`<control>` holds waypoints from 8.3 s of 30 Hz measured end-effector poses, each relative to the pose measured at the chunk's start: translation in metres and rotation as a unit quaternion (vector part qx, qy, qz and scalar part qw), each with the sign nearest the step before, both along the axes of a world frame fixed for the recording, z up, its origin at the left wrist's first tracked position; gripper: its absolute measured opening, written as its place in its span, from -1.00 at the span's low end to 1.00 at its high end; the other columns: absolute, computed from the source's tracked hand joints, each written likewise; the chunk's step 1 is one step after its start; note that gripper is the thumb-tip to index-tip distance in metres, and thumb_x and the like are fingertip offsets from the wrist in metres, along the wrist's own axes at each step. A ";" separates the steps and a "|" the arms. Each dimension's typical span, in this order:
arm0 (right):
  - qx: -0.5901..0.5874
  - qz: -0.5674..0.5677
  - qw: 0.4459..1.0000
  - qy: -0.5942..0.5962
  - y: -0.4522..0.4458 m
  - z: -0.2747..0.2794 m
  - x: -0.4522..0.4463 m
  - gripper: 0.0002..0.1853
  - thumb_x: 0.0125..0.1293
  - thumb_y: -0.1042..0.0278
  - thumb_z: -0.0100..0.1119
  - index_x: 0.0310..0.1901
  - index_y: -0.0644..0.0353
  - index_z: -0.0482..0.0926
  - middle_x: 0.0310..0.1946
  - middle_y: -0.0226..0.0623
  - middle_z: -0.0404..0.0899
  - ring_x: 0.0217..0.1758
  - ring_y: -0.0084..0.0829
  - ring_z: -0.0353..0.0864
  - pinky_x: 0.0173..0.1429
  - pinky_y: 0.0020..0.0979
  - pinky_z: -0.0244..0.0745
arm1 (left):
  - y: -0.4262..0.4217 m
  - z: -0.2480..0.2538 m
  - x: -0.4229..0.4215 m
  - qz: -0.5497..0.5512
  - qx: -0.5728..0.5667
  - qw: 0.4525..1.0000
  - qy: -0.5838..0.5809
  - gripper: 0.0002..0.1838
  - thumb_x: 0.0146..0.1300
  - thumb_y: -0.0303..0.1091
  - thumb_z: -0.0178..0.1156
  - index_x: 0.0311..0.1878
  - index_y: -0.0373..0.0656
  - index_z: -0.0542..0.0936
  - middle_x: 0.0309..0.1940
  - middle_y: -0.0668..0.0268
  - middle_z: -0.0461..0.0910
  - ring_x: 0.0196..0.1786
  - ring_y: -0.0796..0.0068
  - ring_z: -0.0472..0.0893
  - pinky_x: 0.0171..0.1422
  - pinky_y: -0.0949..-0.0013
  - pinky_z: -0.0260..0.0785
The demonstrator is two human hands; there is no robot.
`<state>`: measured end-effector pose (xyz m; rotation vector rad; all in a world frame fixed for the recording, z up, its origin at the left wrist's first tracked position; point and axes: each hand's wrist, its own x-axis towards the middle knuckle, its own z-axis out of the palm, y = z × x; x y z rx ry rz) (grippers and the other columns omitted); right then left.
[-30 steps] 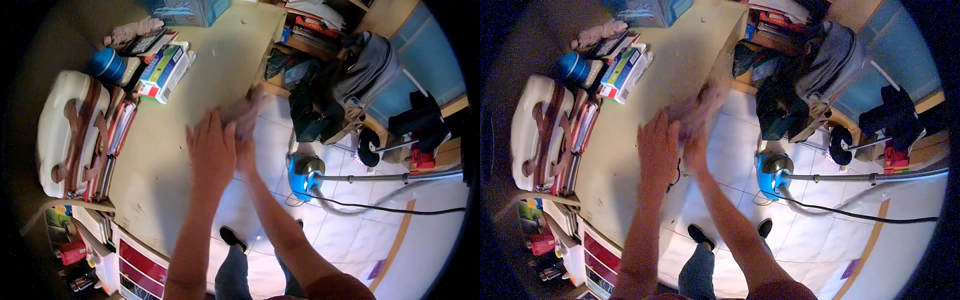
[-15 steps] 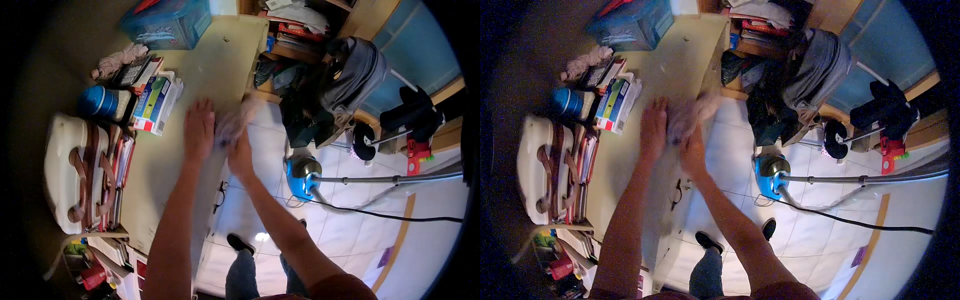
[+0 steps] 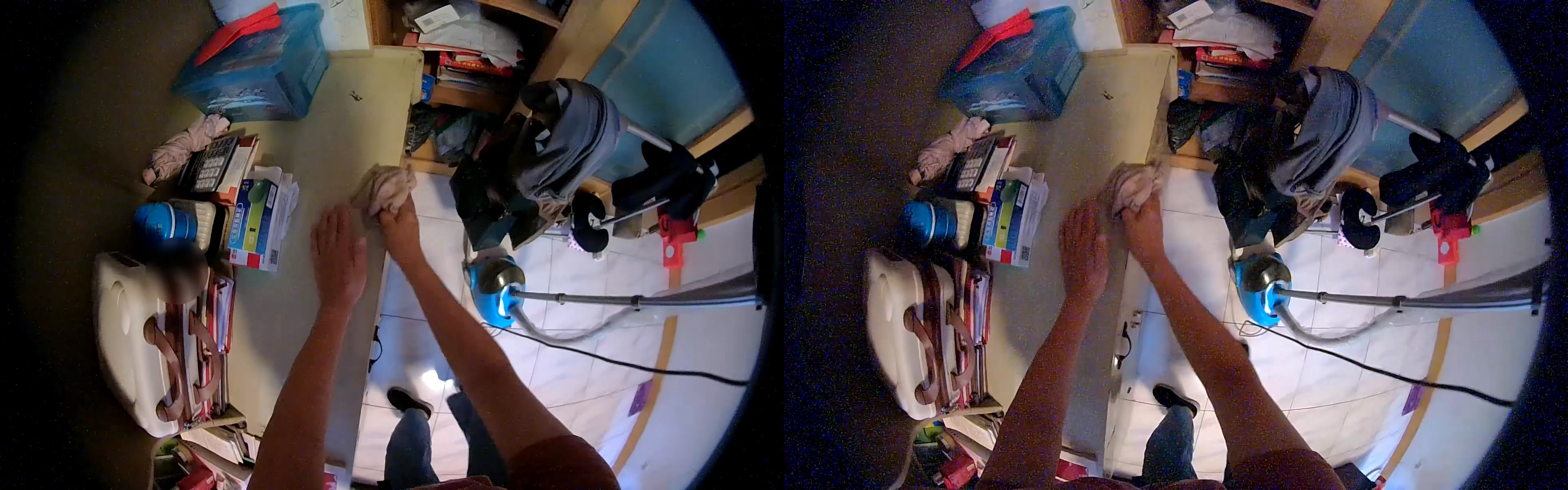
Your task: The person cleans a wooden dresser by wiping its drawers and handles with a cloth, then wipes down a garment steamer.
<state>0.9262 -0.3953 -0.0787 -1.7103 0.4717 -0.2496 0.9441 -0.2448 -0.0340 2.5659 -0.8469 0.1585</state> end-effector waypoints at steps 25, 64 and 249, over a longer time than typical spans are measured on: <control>-0.155 -0.124 0.978 -0.058 -0.011 0.002 0.030 -0.31 0.23 0.53 0.03 0.42 0.36 0.13 0.38 0.25 0.16 0.49 0.21 0.07 0.56 -0.06 -0.02 | -0.009 0.020 0.004 -0.031 0.095 0.994 0.033 -0.21 0.45 0.12 -0.21 0.49 -0.35 0.11 0.48 -0.04 0.12 0.53 -0.13 0.05 0.59 -0.15 -0.25; 0.264 -0.132 0.939 -0.175 -0.204 -0.121 0.227 -0.24 0.34 -0.07 0.11 0.40 0.32 0.21 0.37 -0.11 0.31 0.42 -0.27 0.27 0.47 -0.34 0.11 | -0.202 -0.017 0.247 -0.054 -0.001 0.995 0.079 -0.33 0.34 -0.42 -0.17 0.53 -0.23 0.05 0.52 0.07 0.11 0.56 0.05 0.04 0.63 0.08 -0.24; 0.482 0.002 0.872 0.091 0.115 -0.104 -0.154 -0.47 0.49 0.04 -0.07 0.31 0.25 0.30 0.19 -0.16 0.47 0.23 -0.23 0.45 0.30 -0.21 0.36 | -0.135 0.028 0.060 -0.254 0.082 0.960 -0.088 -0.41 0.36 -0.28 0.12 0.41 -0.25 0.29 0.48 0.12 0.16 0.53 0.09 0.12 0.61 -0.07 -0.13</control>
